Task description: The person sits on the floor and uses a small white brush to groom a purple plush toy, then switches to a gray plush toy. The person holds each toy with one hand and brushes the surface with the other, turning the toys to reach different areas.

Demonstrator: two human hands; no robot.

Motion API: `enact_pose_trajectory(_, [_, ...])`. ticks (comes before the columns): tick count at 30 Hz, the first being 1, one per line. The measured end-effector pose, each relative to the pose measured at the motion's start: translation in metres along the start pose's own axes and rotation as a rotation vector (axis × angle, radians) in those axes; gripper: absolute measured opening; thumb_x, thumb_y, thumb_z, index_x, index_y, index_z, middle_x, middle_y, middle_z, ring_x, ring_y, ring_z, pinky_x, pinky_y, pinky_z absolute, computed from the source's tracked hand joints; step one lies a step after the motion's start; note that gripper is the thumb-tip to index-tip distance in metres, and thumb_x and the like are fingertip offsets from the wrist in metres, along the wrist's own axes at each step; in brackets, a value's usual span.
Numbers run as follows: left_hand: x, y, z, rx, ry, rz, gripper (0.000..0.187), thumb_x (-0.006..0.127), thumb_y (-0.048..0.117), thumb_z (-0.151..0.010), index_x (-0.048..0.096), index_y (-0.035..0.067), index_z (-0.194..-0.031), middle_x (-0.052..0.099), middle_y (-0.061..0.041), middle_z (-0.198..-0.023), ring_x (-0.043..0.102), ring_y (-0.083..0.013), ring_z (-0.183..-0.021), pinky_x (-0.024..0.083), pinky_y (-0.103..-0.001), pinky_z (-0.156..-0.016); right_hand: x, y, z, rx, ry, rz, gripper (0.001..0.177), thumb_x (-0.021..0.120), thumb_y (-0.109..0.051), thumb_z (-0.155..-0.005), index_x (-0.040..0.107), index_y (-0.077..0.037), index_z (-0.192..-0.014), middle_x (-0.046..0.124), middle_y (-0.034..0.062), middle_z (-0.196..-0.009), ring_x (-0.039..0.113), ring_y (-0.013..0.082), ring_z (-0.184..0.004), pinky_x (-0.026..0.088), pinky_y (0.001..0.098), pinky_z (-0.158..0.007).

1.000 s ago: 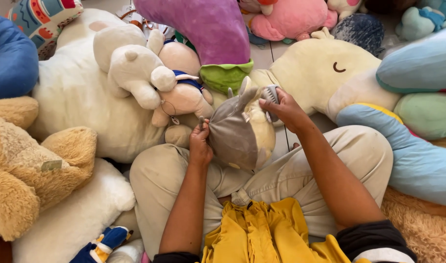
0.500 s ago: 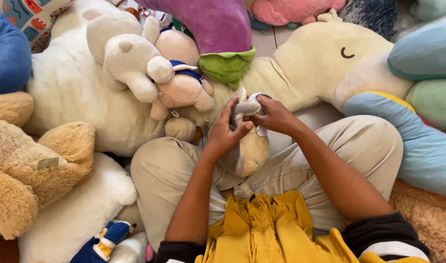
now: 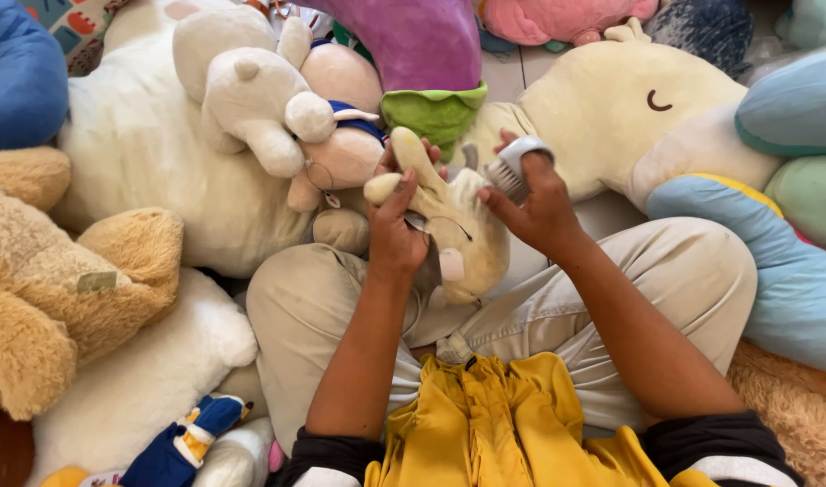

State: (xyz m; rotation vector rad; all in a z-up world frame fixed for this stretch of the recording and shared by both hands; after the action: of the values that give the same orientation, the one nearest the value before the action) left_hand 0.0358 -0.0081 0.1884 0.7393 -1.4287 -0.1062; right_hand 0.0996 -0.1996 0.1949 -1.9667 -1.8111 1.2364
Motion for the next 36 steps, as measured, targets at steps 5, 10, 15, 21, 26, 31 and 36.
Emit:
enact_pose_trajectory(5, [-0.061,-0.055,0.034,-0.186,0.201,-0.134,0.055,0.073,0.011,-0.093,0.055,0.005,-0.144,0.069,-0.022,-0.120,0.071,-0.0341,-0.107,0.060,-0.049,-0.093,0.033,0.003,0.017,-0.092,-0.156,0.208,0.079,0.083,-0.023,-0.079,0.050,0.012,-0.143,0.060,0.0300,-0.126,0.058,0.0469,-0.120,0.042,0.0522,-0.110])
enact_pose_trajectory(10, [-0.103,-0.085,0.038,-0.317,0.380,-0.068,0.033,0.080,0.014,-0.090,0.070,0.004,-0.121,0.074,-0.022,-0.093,0.076,-0.0326,-0.083,0.064,-0.046,-0.078,0.068,-0.004,0.042,-0.184,-0.152,0.561,0.083,0.072,-0.034,-0.087,0.044,0.007,-0.154,0.061,0.0318,-0.123,0.063,0.0502,-0.109,0.047,0.0567,-0.098])
enact_pose_trajectory(15, [-0.058,-0.063,0.052,-0.448,0.377,0.172,0.025,0.066,0.032,-0.099,0.072,0.010,-0.110,0.078,-0.012,-0.097,0.077,-0.0214,-0.084,0.063,-0.035,-0.081,0.091,-0.070,0.045,-0.463,-0.019,0.474,0.045,0.047,-0.014,-0.100,0.059,0.003,-0.140,0.060,0.0267,-0.128,0.057,0.0479,-0.122,0.041,0.0582,-0.110])
enact_pose_trajectory(21, [-0.094,-0.091,0.036,-0.532,0.216,0.265,0.060,0.064,0.037,-0.101,0.053,-0.007,-0.141,0.055,-0.028,-0.145,0.053,-0.0403,-0.136,0.038,-0.059,-0.117,0.081,0.054,0.052,-0.139,-0.106,0.785,0.069,0.059,-0.017,-0.084,0.054,-0.002,-0.151,0.067,0.0224,-0.106,0.070,0.0429,-0.089,0.056,0.0524,-0.079])
enact_pose_trajectory(26, [-0.098,-0.088,0.034,-0.529,0.229,0.254,0.055,0.064,0.040,-0.100,0.058,-0.002,-0.135,0.063,-0.023,-0.134,0.059,-0.0349,-0.128,0.042,-0.053,-0.116,0.070,-0.008,0.043,-0.308,0.011,0.768,0.064,0.054,-0.015,-0.082,0.060,-0.002,-0.145,0.066,0.0222,-0.112,0.068,0.0410,-0.095,0.053,0.0497,-0.087])
enact_pose_trajectory(31, [-0.108,-0.087,0.027,-0.480,0.215,0.286,0.037,0.062,0.035,-0.102,0.070,0.005,-0.121,0.073,-0.016,-0.122,0.069,-0.0264,-0.119,0.049,-0.042,-0.112,0.098,-0.032,0.047,-0.406,-0.042,0.614,0.050,0.052,-0.013,-0.082,0.070,-0.008,-0.128,0.069,0.0161,-0.106,0.071,0.0386,-0.090,0.053,0.0498,-0.078])
enact_pose_trajectory(36, [-0.088,-0.089,0.035,-0.492,0.249,0.205,0.052,0.063,0.037,-0.102,0.058,-0.005,-0.133,0.062,-0.028,-0.135,0.060,-0.0423,-0.127,0.045,-0.058,-0.113,0.087,0.058,0.057,-0.192,-0.046,0.755,0.070,0.055,-0.016,-0.082,0.056,-0.009,-0.152,0.067,0.0189,-0.108,0.070,0.0400,-0.088,0.056,0.0510,-0.076])
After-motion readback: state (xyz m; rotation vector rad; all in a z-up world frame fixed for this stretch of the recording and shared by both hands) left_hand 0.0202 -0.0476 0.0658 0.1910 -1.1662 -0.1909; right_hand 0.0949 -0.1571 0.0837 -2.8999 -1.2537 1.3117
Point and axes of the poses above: each hand's wrist, its own z-axis away from the middle knuckle, its own x-axis out of the palm, y = z × x, the point moved 5 cm from there along -z, towards the middle knuckle
